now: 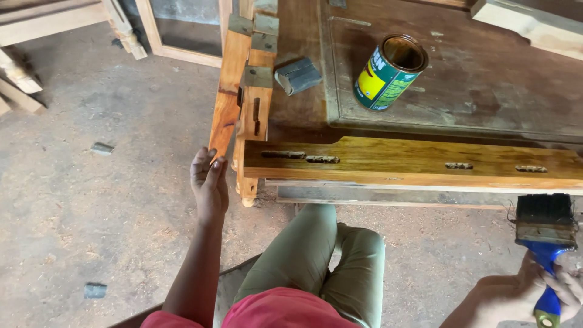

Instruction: The person sits on the floor and applies a dark wood stain to a long, carved wooden piece using a paintbrush. They dip the brush into a can of stain and cover the surface of the wood, turning the piece over to stain different sides.

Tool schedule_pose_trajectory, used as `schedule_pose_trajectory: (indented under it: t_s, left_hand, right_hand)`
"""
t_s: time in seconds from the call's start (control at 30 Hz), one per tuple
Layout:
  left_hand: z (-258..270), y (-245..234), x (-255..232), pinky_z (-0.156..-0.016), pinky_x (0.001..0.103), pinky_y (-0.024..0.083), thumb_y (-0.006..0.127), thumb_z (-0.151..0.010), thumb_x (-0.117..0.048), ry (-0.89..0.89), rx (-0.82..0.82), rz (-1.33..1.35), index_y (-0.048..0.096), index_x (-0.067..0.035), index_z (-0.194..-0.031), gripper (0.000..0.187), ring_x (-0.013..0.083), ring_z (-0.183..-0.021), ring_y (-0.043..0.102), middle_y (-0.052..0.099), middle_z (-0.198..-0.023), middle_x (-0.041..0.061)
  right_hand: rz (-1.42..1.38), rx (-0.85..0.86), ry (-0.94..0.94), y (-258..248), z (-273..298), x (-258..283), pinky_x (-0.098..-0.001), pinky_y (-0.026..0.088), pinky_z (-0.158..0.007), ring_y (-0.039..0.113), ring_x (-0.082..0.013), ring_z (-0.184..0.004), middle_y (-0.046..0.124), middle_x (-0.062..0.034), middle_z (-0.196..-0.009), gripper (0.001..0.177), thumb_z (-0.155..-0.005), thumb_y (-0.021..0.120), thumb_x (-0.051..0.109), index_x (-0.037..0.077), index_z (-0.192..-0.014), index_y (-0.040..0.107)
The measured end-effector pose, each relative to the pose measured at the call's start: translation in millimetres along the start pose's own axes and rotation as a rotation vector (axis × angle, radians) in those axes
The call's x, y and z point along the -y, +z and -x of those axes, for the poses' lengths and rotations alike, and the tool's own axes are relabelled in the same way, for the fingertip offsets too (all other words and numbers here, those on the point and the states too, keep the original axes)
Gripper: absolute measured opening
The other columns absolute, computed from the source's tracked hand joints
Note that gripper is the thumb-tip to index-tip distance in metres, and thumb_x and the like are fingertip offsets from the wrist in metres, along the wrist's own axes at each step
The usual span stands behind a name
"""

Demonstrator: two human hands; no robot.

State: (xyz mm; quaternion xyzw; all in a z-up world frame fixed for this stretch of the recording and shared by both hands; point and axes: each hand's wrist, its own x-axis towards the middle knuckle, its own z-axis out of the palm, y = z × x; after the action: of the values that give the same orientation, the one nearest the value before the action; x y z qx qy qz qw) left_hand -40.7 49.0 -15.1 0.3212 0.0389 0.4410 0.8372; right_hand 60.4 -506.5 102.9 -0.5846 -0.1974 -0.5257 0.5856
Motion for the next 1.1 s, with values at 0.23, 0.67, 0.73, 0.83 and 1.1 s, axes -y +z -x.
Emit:
schedule_pose_trajectory:
  t_s: [0.23, 0.67, 0.73, 0.83, 1.1]
  left_hand:
    - [-1, -28, 25, -0.101, 0.030, 0.055, 0.064, -0.096, 0.017, 0.015, -0.050, -0.197, 0.063, -0.004, -0.132, 0.042, 0.0134, -0.104, 0.062, 0.061, -0.114, 0.004]
    - [-86, 130, -89, -0.125, 0.053, 0.037, 0.037, -0.115, -0.027, 0.538, 0.598, -0.969, 0.045, -0.015, -0.151, 0.039, 0.0303, -0.143, 0.056, 0.049, -0.156, 0.015]
    - [-109, 152, -89, -0.134, 0.059, 0.022, 0.031, -0.116, -0.039, 0.690, 0.663, -1.210, 0.046, -0.019, -0.151, 0.044, 0.0333, -0.150, 0.051, 0.053, -0.157, 0.014]
    - [-133, 172, -84, -0.134, 0.059, 0.004, 0.015, -0.115, -0.053, 0.667, 0.897, -1.310, 0.026, -0.014, -0.163, 0.062, 0.0348, -0.155, 0.044, 0.047, -0.163, 0.017]
    - [-142, 171, -73, -0.138, 0.054, 0.013, 0.015, -0.109, -0.063, 0.419, 1.038, -1.466, 0.003, -0.008, -0.165, 0.079, 0.0378, -0.130, 0.063, 0.057, -0.148, 0.023]
  right_hand:
    - [-0.029, -0.055, 0.140, 20, -11, 29, -0.0492, 0.061, -0.113, 0.069, -0.0316, -0.126, 0.064, -0.0093, -0.121, 0.014, -0.107, 0.061, 0.006, 0.011, -0.119, 0.055]
    - [-0.119, -0.008, 0.209, 53, -16, 52, -0.0434, 0.058, -0.121, 0.068, -0.0315, -0.132, 0.064, -0.0140, -0.129, 0.018, -0.110, 0.065, 0.017, 0.010, -0.123, 0.054]
    - [-0.124, -0.007, 0.210, 59, -13, 64, -0.0438, 0.058, -0.120, 0.068, -0.0319, -0.132, 0.064, -0.0144, -0.130, 0.019, -0.112, 0.066, 0.016, 0.010, -0.124, 0.053]
    - [-0.084, 0.033, 0.206, 69, -9, 82, -0.0431, 0.054, -0.121, 0.066, -0.0326, -0.137, 0.063, -0.0153, -0.136, 0.017, -0.115, 0.062, 0.013, 0.009, -0.129, 0.052]
    - [0.003, -0.046, 0.293, 60, -10, 72, -0.0414, 0.055, -0.125, 0.066, -0.0309, -0.135, 0.066, -0.0181, -0.130, 0.025, -0.112, 0.057, 0.021, -0.001, -0.124, 0.062]
